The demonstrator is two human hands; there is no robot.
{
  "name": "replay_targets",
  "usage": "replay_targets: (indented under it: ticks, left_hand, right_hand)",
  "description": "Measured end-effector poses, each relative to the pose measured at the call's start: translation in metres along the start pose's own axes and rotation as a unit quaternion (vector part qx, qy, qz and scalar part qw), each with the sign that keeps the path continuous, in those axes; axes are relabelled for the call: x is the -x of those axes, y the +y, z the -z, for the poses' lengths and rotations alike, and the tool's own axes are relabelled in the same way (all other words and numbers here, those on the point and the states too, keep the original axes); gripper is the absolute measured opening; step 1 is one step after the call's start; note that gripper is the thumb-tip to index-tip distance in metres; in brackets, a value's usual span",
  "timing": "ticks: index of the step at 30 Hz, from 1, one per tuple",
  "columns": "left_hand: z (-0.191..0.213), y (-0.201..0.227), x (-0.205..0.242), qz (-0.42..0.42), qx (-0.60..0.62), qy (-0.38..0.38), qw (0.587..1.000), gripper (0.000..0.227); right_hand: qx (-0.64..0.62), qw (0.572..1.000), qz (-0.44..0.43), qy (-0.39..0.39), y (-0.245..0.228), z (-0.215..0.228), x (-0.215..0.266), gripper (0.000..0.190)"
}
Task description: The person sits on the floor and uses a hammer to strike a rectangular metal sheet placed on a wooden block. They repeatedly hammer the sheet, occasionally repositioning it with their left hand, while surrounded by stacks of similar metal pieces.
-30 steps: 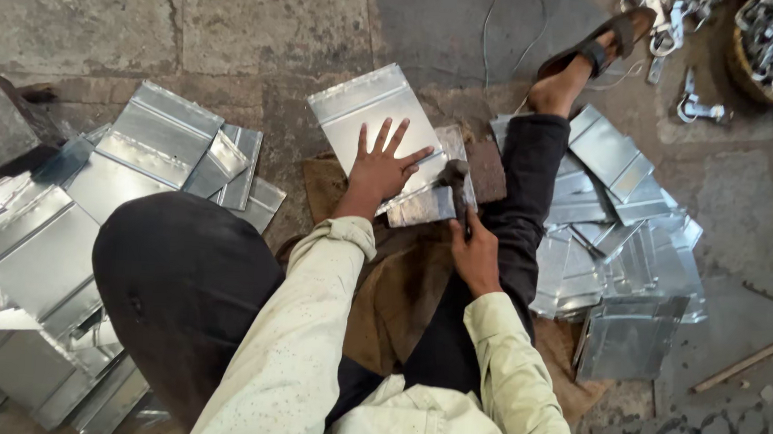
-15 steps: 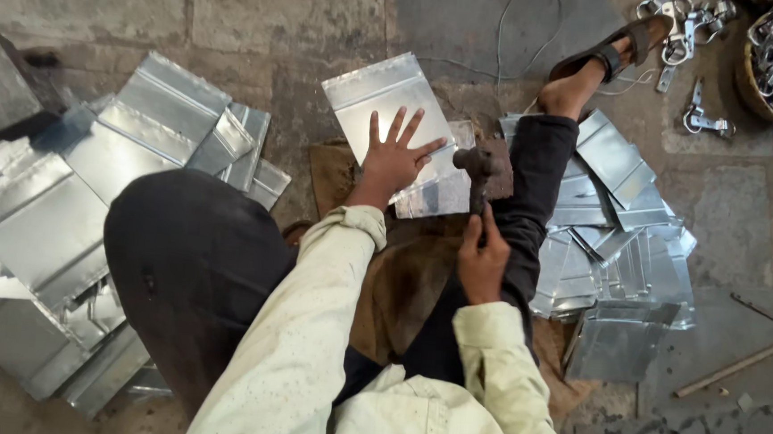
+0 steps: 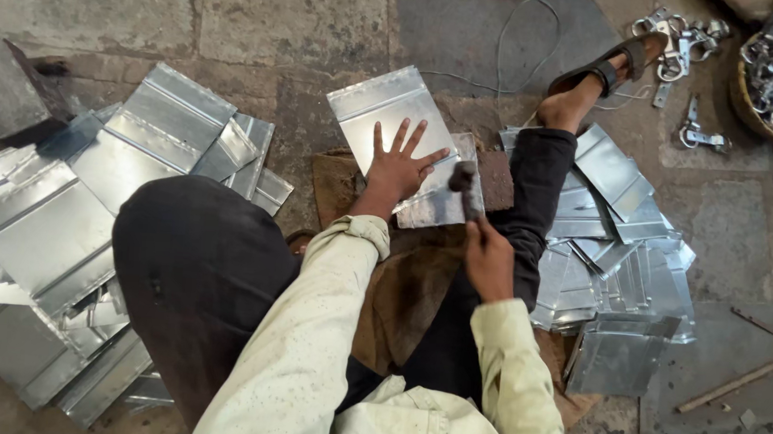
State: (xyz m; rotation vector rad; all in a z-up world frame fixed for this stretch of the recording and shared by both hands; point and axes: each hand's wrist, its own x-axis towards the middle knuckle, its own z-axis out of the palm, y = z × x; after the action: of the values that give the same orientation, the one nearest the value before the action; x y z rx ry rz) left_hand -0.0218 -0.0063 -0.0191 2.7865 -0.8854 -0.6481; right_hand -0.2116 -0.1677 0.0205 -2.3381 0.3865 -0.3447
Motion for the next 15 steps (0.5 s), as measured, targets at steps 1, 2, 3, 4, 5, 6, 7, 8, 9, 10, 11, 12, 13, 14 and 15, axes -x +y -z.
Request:
replay_targets:
  ticks: [1, 2, 3, 4, 5, 6, 7, 8, 9, 10, 11, 12, 13, 14, 15]
  left_hand:
    - [0.0, -0.004, -0.002, 0.0, -0.008, 0.032, 0.999, 0.05]
    - [-0.005, -0.003, -0.002, -0.001, -0.01, 0.058, 0.998, 0.051]
    - [-0.011, -0.001, 0.0, -0.003, -0.013, 0.083, 0.996, 0.051]
    - [-0.011, -0.001, -0.001, -0.002, -0.011, 0.076, 0.997, 0.052]
    - [-0.011, -0.001, 0.0, -0.002, -0.009, 0.069, 0.998, 0.053]
    - [-0.005, -0.002, -0.005, -0.001, -0.009, 0.068, 0.998, 0.053]
    - [-0.001, -0.002, -0.007, -0.001, -0.008, 0.062, 0.998, 0.052]
    - [-0.002, -0.001, -0.003, 0.002, -0.005, 0.052, 0.999, 0.052]
    - [-0.001, -0.001, -0.002, 0.004, -0.001, 0.041, 0.999, 0.051]
    - [-0.004, 0.0, 0.0, 0.002, -0.002, 0.039, 0.999, 0.051]
    - [-0.004, -0.001, 0.0, 0.0, -0.003, 0.036, 0.999, 0.051]
    - [-0.001, -0.003, -0.003, -0.001, -0.008, 0.04, 0.999, 0.051]
    - [0.0, -0.001, -0.001, 0.0, -0.009, 0.043, 0.999, 0.052]
    - [0.002, -0.001, 0.0, -0.001, -0.014, 0.048, 0.999, 0.052]
    - [0.005, -0.001, 0.001, -0.002, -0.019, 0.052, 0.998, 0.052]
  right_hand:
    - [-0.034, 0.999, -0.041, 0.003, -0.001, 0.002, 0.003, 0.041]
    - [-0.029, 0.998, -0.04, 0.027, -0.002, -0.003, 0.01, 0.04]
    - [-0.024, 0.998, -0.038, 0.051, -0.003, -0.013, 0.016, 0.04]
    - [-0.021, 0.996, -0.031, 0.084, -0.003, -0.021, 0.015, 0.04]
    - [0.006, 0.999, -0.008, 0.053, -0.001, -0.017, 0.008, 0.037]
    - [0.03, 0.999, 0.019, 0.025, 0.001, -0.011, -0.007, 0.034]
    - [0.055, 0.997, 0.046, -0.002, -0.002, -0.007, -0.018, 0.032]
    - [0.037, 0.999, 0.022, 0.008, -0.007, -0.004, -0.018, 0.033]
    - [0.018, 1.0, -0.003, 0.017, -0.012, 0.001, -0.013, 0.035]
    - [0.003, 0.999, -0.033, 0.021, -0.016, 0.004, -0.002, 0.036]
    - [0.033, 0.998, -0.041, 0.026, -0.019, -0.002, 0.006, 0.036]
    - [0.059, 0.997, -0.043, 0.036, -0.02, -0.012, 0.009, 0.036]
    - [0.085, 0.994, -0.045, 0.046, -0.018, -0.02, 0.01, 0.037]
    - [0.08, 0.996, -0.032, 0.036, -0.013, -0.024, 0.009, 0.035]
    - [0.074, 0.997, -0.018, 0.026, -0.006, -0.026, 0.006, 0.034]
